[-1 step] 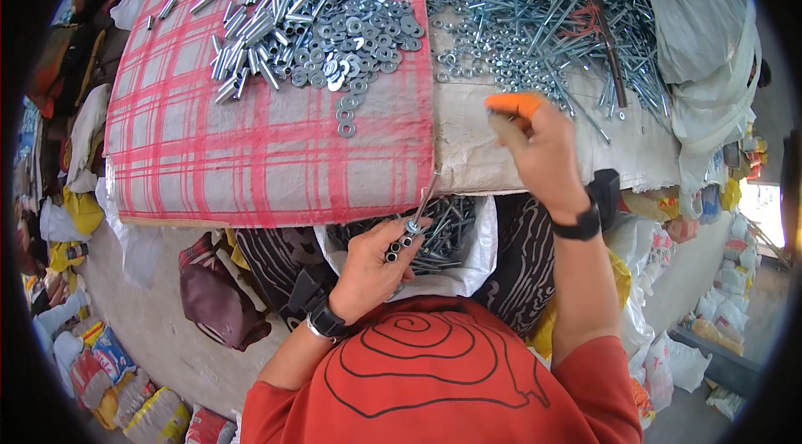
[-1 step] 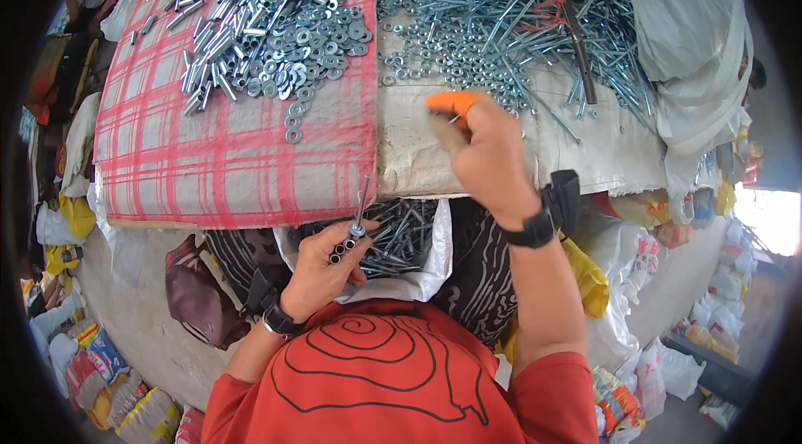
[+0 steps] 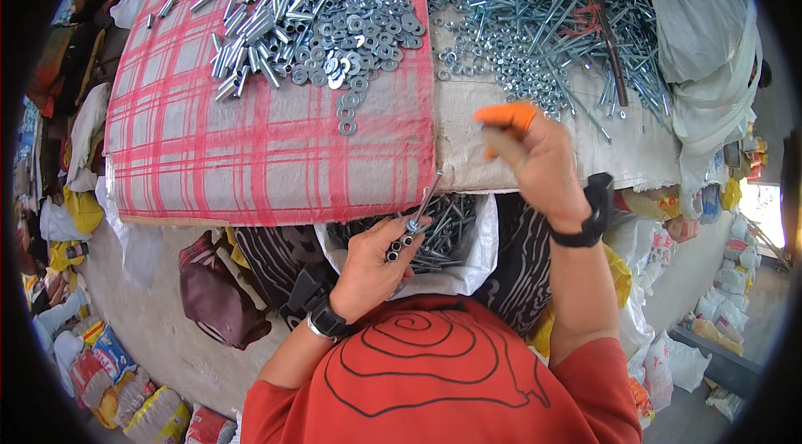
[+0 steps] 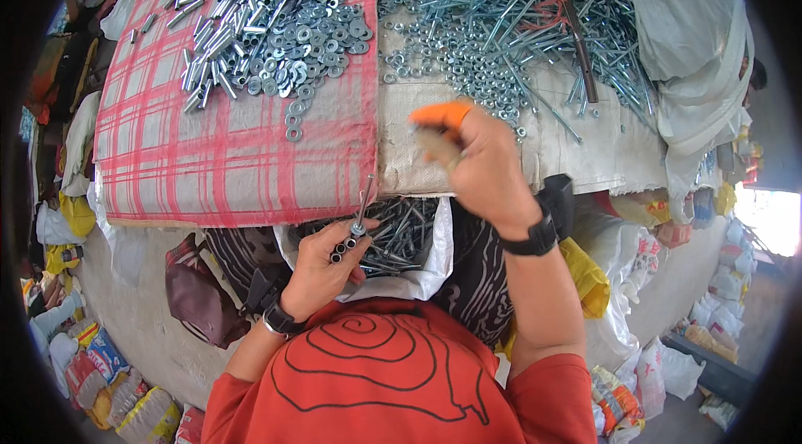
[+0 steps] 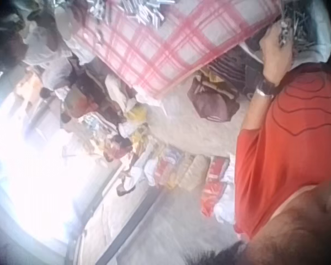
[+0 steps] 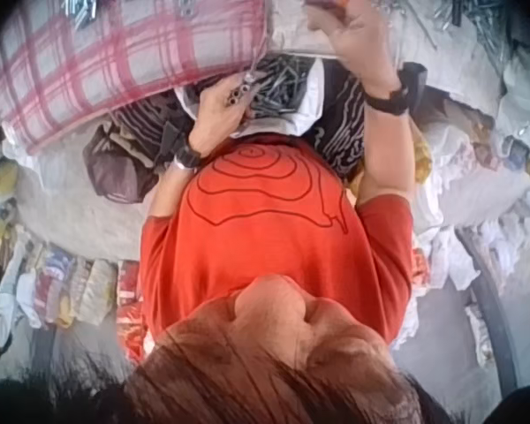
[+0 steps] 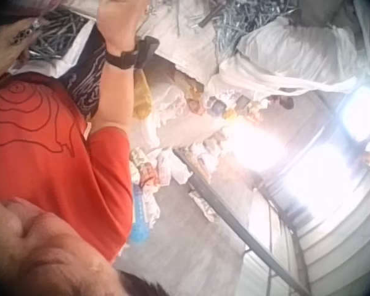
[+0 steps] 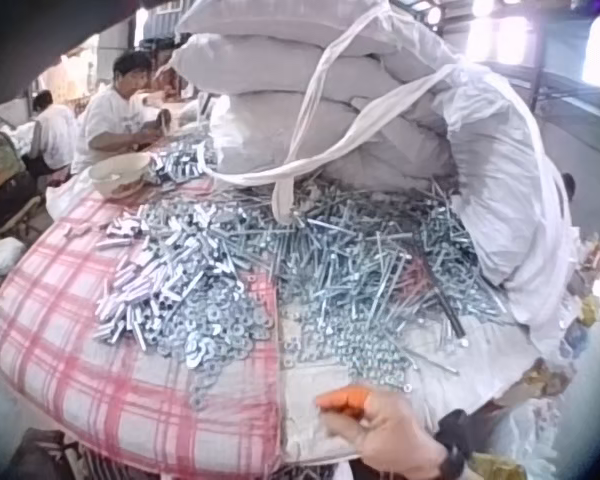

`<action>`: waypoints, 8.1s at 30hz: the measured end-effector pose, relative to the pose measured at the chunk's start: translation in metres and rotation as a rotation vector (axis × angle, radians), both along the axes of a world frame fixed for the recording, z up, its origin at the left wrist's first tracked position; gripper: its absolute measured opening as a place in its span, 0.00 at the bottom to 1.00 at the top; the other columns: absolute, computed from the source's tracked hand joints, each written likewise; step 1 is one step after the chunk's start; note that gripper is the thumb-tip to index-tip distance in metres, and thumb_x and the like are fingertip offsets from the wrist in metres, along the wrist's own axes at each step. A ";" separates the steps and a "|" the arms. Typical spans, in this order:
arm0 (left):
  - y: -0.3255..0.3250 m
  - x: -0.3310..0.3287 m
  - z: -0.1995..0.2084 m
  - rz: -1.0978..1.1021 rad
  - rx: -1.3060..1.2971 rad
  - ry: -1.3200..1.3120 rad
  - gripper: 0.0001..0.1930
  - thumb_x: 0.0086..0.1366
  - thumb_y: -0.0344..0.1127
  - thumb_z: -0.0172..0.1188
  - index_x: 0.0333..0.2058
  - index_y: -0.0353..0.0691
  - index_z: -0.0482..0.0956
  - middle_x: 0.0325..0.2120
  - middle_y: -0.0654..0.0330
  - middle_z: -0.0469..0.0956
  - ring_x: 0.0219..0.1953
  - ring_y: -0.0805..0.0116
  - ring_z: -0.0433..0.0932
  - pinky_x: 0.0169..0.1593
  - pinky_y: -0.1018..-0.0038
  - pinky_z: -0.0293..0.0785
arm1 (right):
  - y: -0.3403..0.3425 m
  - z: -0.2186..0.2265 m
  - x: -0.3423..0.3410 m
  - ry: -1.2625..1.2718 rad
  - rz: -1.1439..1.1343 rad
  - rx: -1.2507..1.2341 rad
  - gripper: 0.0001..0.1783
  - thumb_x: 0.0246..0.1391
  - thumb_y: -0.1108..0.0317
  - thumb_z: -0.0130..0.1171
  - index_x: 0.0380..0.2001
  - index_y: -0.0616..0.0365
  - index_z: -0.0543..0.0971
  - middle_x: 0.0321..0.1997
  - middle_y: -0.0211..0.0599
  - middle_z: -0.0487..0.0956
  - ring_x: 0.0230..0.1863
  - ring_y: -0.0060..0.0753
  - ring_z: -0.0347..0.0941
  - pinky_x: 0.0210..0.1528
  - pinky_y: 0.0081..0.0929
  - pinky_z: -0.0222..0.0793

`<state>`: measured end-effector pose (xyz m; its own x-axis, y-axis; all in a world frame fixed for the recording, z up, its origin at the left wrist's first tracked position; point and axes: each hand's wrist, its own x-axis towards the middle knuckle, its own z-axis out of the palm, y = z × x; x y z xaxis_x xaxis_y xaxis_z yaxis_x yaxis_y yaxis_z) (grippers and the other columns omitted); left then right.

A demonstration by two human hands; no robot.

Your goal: Manually sorting and organizing various metal bolts, washers, and tubes into a white bag.

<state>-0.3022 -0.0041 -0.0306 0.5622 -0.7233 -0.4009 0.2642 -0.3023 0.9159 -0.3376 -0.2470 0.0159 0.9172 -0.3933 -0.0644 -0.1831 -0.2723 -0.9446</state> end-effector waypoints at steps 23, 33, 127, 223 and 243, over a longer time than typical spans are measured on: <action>0.025 -0.015 0.025 0.220 -0.260 -0.315 0.03 0.64 0.25 0.57 0.33 0.34 0.72 0.26 0.60 0.78 0.21 0.70 0.79 0.26 0.78 0.75 | 0.105 -0.006 -0.038 -0.092 0.327 0.423 0.33 0.57 0.53 0.61 0.61 0.58 0.70 0.62 0.40 0.68 0.57 0.31 0.65 0.58 0.29 0.63; 0.023 0.002 0.023 0.473 -0.153 -0.283 0.08 0.69 0.31 0.55 0.32 0.34 0.70 0.25 0.60 0.77 0.20 0.71 0.80 0.23 0.79 0.73 | 0.102 -0.020 -0.041 -0.158 0.425 0.466 0.42 0.65 0.35 0.33 0.64 0.62 0.64 0.65 0.41 0.66 0.65 0.34 0.59 0.67 0.33 0.52; 0.032 0.027 0.002 0.114 -0.202 0.490 0.14 0.72 0.35 0.50 0.53 0.37 0.71 0.30 0.61 0.75 0.26 0.69 0.81 0.30 0.77 0.80 | 0.015 -0.013 0.071 0.065 -0.109 -0.804 0.08 0.49 0.72 0.64 0.34 0.60 0.79 0.35 0.47 0.77 0.29 0.47 0.76 0.32 0.35 0.71; 0.005 -0.011 0.026 -0.043 -0.290 -0.220 0.05 0.64 0.27 0.59 0.37 0.32 0.74 0.29 0.57 0.75 0.25 0.72 0.81 0.25 0.77 0.75 | 0.072 -0.008 -0.037 0.065 0.206 0.447 0.21 0.60 0.65 0.59 0.54 0.61 0.75 0.45 0.33 0.79 0.39 0.18 0.74 0.41 0.18 0.71; 0.030 0.008 0.020 0.147 -0.038 -0.390 0.07 0.64 0.27 0.60 0.30 0.33 0.70 0.24 0.55 0.74 0.20 0.64 0.81 0.25 0.70 0.70 | 0.029 0.002 -0.050 -0.059 -0.206 -0.299 0.17 0.60 0.61 0.56 0.49 0.58 0.79 0.49 0.43 0.78 0.49 0.41 0.75 0.54 0.34 0.67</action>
<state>-0.2944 0.0258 -0.0102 0.7647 -0.6345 -0.1125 -0.0667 -0.2517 0.9655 -0.3880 -0.2182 0.0179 0.8157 -0.5632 0.1320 -0.2099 -0.5008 -0.8397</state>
